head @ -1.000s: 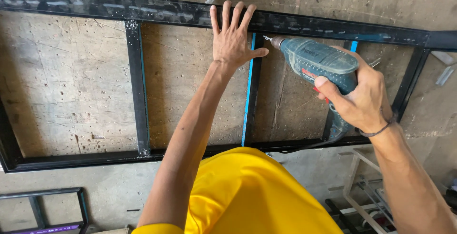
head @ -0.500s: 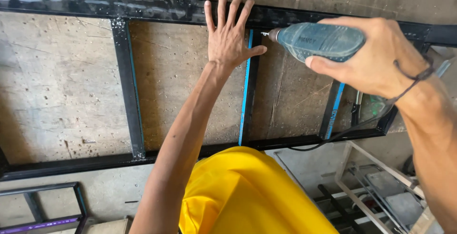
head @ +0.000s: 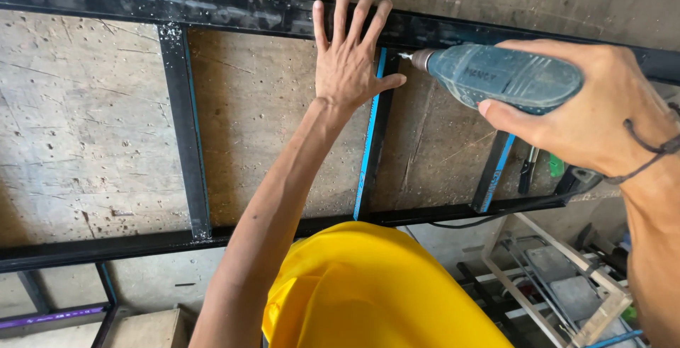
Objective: Assembling a metal frame using a power drill and a manual riveter.
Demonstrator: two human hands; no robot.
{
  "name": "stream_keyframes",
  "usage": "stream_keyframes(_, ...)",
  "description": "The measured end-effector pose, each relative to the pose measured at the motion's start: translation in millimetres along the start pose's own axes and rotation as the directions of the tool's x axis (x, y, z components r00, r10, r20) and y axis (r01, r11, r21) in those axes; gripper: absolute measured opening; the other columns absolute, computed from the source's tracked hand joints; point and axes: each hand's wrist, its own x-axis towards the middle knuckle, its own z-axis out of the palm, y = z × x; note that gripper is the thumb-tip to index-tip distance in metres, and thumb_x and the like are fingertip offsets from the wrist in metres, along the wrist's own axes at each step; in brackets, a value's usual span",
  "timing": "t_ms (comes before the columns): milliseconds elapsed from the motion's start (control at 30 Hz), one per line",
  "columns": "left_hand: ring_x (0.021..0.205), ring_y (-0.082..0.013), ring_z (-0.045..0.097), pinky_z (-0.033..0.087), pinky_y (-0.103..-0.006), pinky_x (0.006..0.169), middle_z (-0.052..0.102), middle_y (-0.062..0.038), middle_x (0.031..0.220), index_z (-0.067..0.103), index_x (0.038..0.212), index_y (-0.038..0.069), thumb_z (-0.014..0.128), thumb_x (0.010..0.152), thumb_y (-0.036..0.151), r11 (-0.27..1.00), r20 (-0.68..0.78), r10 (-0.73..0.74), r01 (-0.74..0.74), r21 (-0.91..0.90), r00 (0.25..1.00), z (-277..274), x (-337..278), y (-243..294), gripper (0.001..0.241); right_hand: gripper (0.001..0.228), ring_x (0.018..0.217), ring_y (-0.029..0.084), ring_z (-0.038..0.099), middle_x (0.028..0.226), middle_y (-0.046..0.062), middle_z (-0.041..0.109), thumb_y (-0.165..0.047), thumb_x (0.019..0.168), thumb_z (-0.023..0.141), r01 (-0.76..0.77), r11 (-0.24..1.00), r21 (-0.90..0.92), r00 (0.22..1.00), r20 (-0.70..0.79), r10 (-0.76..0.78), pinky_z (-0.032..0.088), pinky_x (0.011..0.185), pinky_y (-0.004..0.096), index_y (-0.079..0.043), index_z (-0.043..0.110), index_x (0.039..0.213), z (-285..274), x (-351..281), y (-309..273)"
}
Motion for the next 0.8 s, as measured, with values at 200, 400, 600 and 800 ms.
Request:
stream_keyframes(200,0.153,-0.0421,0.019,0.004,-0.0697,0.122,0.036,-0.009,0.162,0.028,0.162,0.022,0.08,0.071,0.09,1.0,0.015,0.001,-0.001,-0.01,1.0,-1.3,0.1,-1.3,0.125,0.059,0.101,0.027,0.072,0.118,0.015,0.077,-0.037,0.081,0.086,-0.045,0.997,-0.063,0.999,-0.011,0.045,0.055,0.08,0.039,-0.013,0.079,0.134,-0.2,0.9,-5.8)
stream_keyframes(400,0.154,-0.0424,0.015,0.002,-0.0704,0.121,0.032,-0.009,0.165,0.023,0.164,0.023,0.078,0.073,0.092,1.0,0.057,-0.006,0.006,-0.005,0.998,0.9,2.0,-0.3,0.127,0.063,0.1,0.028,0.072,0.119,0.013,0.077,-0.037,0.079,0.084,-0.026,0.996,-0.084,1.0,-0.007,0.026,0.055,0.083,0.04,-0.014,0.078,0.138,2.9,-3.3,-5.4)
stream_keyframes(600,0.153,-0.0425,0.017,0.003,-0.0704,0.121,0.034,-0.008,0.163,0.026,0.163,0.023,0.081,0.071,0.09,1.0,0.035,0.001,0.0,-0.019,0.999,-0.8,0.9,-0.5,0.126,0.067,0.103,0.031,0.073,0.125,0.012,0.076,-0.036,0.076,0.083,0.063,0.994,-0.094,0.998,0.009,-0.062,0.054,0.092,0.041,-0.013,0.075,0.139,3.2,-5.2,-5.7)
stream_keyframes(800,0.153,-0.0423,0.018,0.005,-0.0701,0.122,0.034,-0.008,0.163,0.026,0.163,0.023,0.081,0.072,0.089,1.0,0.045,-0.002,0.002,-0.013,0.999,-2.4,0.5,-0.3,0.126,0.074,0.09,0.037,0.073,0.108,0.008,0.078,-0.042,0.074,0.08,0.016,0.979,-0.201,0.998,0.062,-0.003,0.056,0.081,0.047,-0.024,0.072,0.145,7.5,-8.0,-4.2)
